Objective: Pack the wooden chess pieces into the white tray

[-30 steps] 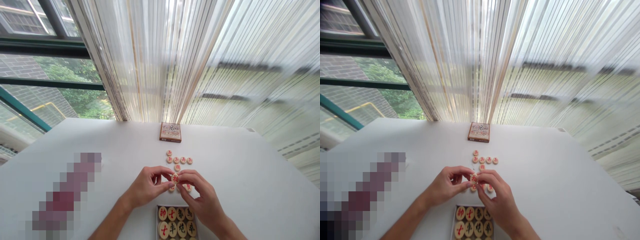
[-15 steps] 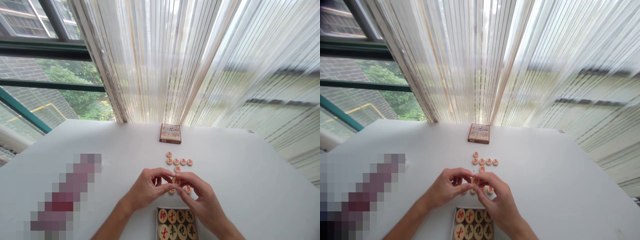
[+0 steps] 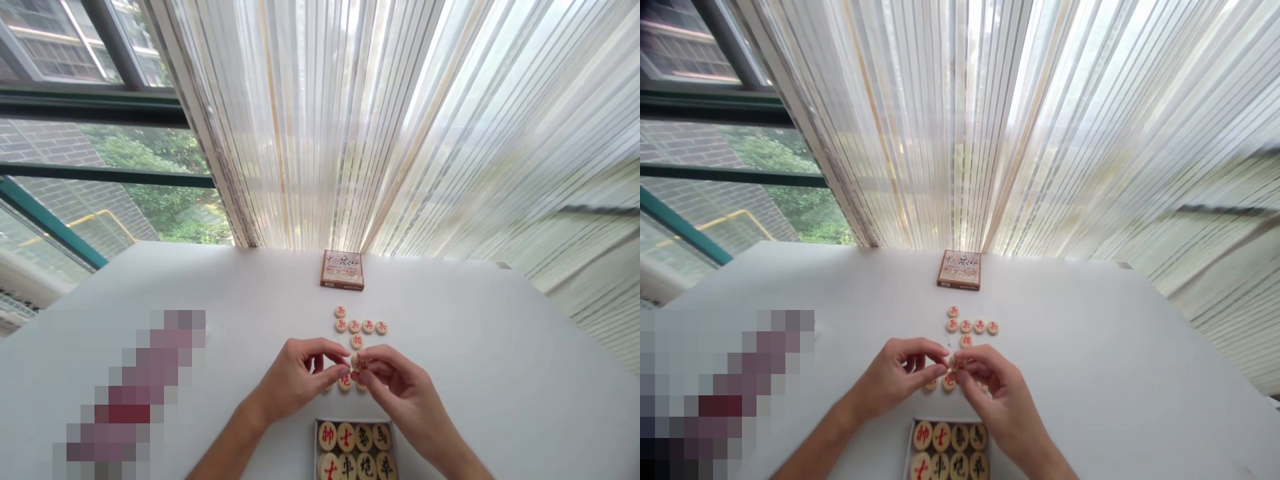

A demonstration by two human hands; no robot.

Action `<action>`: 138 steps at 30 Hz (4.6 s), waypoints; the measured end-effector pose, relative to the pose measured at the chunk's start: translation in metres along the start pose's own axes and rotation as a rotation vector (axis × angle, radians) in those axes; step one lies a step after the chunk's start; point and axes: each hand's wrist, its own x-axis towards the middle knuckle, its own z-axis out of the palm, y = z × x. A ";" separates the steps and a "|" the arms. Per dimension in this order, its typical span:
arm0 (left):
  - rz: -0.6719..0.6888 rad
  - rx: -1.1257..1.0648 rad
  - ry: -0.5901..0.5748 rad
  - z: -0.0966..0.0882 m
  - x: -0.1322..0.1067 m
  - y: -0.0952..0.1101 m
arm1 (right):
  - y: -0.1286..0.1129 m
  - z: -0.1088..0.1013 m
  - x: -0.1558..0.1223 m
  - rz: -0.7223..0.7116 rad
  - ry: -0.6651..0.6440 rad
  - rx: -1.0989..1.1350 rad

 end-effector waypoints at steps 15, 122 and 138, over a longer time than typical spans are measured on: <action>-0.009 0.052 0.019 0.001 -0.001 0.000 | -0.006 0.002 0.003 0.090 0.063 0.110; 0.127 0.113 -0.013 0.005 -0.004 0.005 | -0.009 0.003 -0.002 -0.038 0.032 -0.137; 0.235 0.238 0.025 0.006 -0.007 0.005 | -0.008 -0.005 0.001 -0.017 0.101 -0.136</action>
